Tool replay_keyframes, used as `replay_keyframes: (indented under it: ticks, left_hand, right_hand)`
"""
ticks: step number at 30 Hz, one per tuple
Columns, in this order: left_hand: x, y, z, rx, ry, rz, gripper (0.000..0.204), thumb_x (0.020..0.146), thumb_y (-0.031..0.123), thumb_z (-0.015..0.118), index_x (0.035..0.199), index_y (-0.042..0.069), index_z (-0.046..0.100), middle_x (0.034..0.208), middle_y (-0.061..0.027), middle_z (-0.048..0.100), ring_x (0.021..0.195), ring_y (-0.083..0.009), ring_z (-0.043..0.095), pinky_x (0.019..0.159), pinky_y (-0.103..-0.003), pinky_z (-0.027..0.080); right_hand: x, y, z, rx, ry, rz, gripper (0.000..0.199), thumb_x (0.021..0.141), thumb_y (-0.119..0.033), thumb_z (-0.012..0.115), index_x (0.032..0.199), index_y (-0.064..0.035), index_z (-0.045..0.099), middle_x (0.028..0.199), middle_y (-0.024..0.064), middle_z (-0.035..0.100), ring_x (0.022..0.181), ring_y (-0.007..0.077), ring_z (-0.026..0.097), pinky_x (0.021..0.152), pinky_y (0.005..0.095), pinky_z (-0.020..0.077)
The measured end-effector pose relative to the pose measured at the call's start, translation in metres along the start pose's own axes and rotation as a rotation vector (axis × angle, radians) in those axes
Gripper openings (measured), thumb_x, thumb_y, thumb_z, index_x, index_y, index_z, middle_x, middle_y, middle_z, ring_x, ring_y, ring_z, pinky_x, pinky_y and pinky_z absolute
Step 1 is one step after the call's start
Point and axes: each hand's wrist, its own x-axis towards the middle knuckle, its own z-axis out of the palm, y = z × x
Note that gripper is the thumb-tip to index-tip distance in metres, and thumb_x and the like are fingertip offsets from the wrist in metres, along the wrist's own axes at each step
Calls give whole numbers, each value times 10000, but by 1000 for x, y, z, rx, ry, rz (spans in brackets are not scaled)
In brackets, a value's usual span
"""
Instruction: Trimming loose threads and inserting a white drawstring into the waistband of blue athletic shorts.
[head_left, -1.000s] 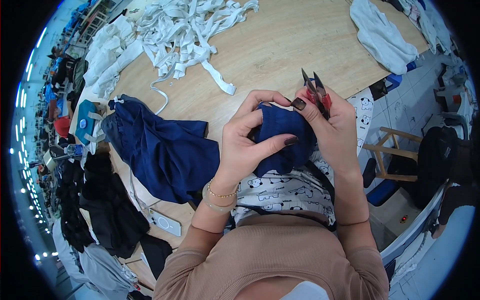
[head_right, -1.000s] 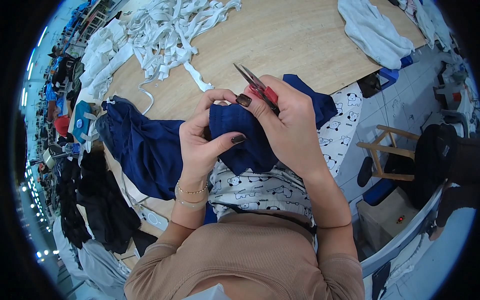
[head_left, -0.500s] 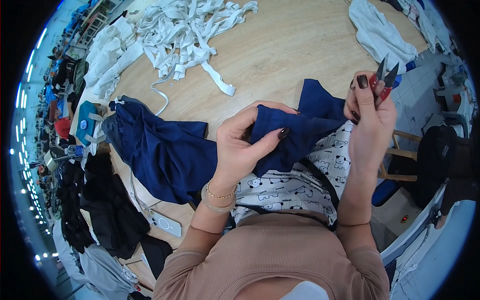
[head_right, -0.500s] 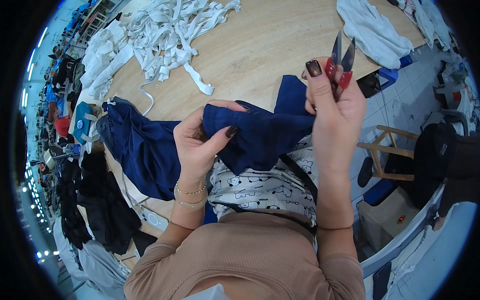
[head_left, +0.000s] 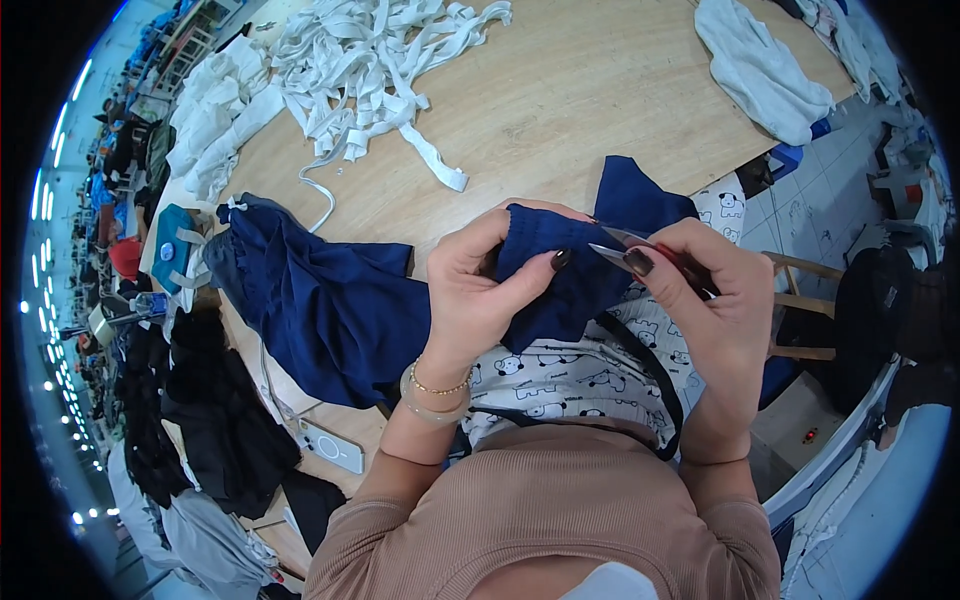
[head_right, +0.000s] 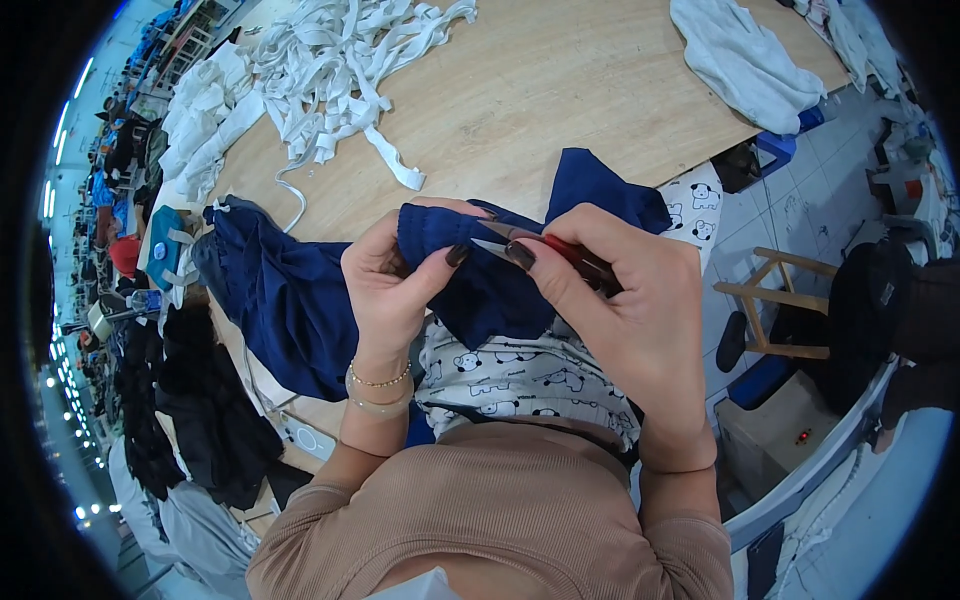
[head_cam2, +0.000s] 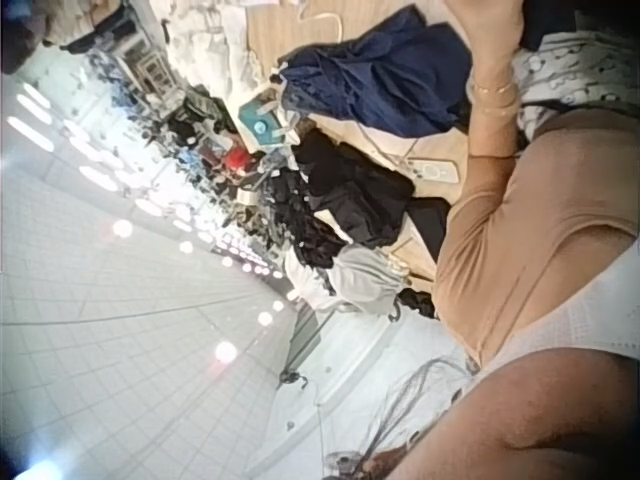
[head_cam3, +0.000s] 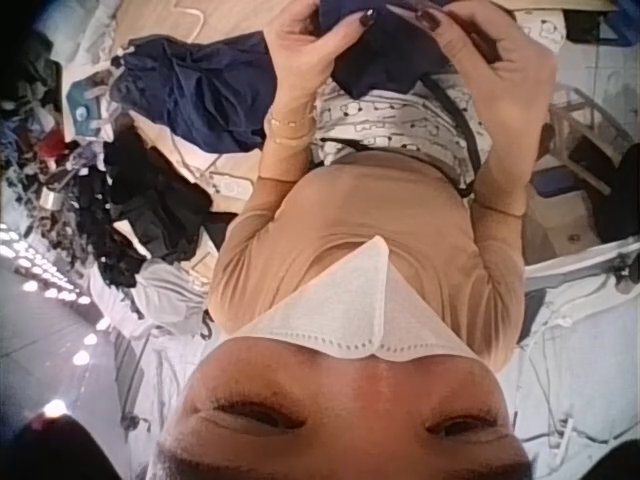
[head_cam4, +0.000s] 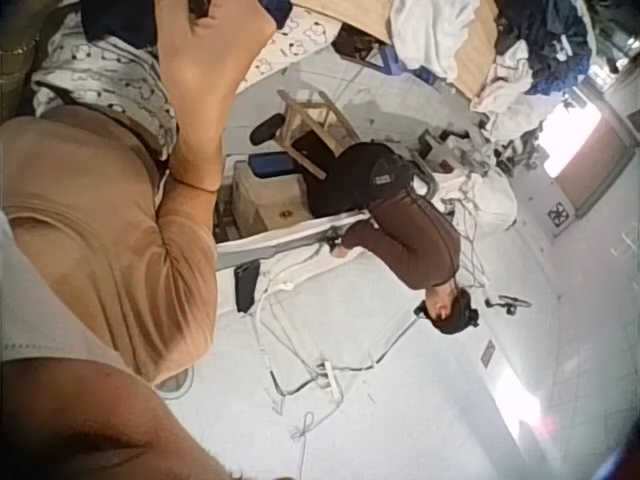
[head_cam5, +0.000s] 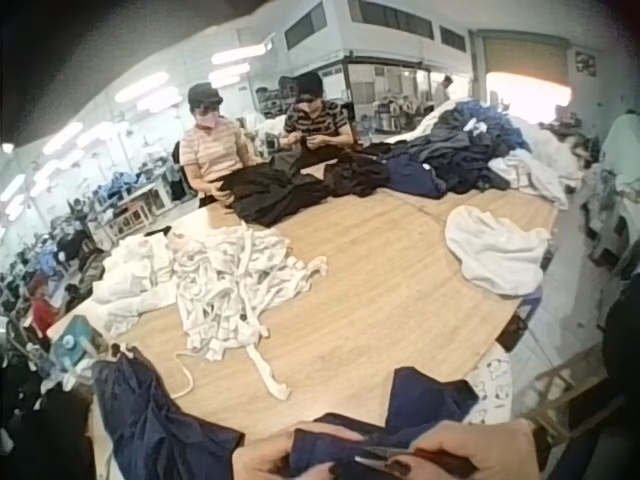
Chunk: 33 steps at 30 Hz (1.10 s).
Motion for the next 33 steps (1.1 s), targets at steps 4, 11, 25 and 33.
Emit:
replay_keyframes:
  ticks: [4, 11, 25, 33]
  left_hand:
    - [1, 1, 1, 44, 2, 30, 186, 744, -59, 582, 918, -85, 639, 994, -142, 651, 885, -163, 602, 801, -268, 470]
    - [1, 0, -1, 132, 6, 44, 259, 729, -58, 568, 978, -111, 617, 953, -124, 650, 825, -127, 604, 761, -226, 479]
    - [-4, -5, 0, -187, 13, -46, 218, 799, -40, 627, 1011, -89, 611, 970, -88, 649, 847, -102, 593, 771, -222, 474]
    - [-7, -8, -1, -8, 94, -25, 172, 772, -37, 664, 934, -75, 621, 858, -39, 616, 771, -71, 557, 694, -188, 437]
  right_hand:
    - [1, 0, -1, -50, -60, 81, 95, 832, -52, 640, 812, 40, 624, 644, 7, 574, 579, 21, 468, 520, 164, 332]
    - [1, -2, 3, -85, -27, 106, 106, 831, -73, 659, 805, 24, 629, 615, -18, 556, 553, 10, 421, 494, 164, 292]
    - [4, 28, 19, 558, -100, 169, 136, 879, -128, 625, 856, 7, 618, 645, -27, 538, 546, 8, 426, 477, 150, 276]
    - [5, 3, 3, 20, -27, 13, 118, 834, -84, 653, 828, 33, 641, 674, 16, 599, 596, 28, 505, 516, 159, 346]
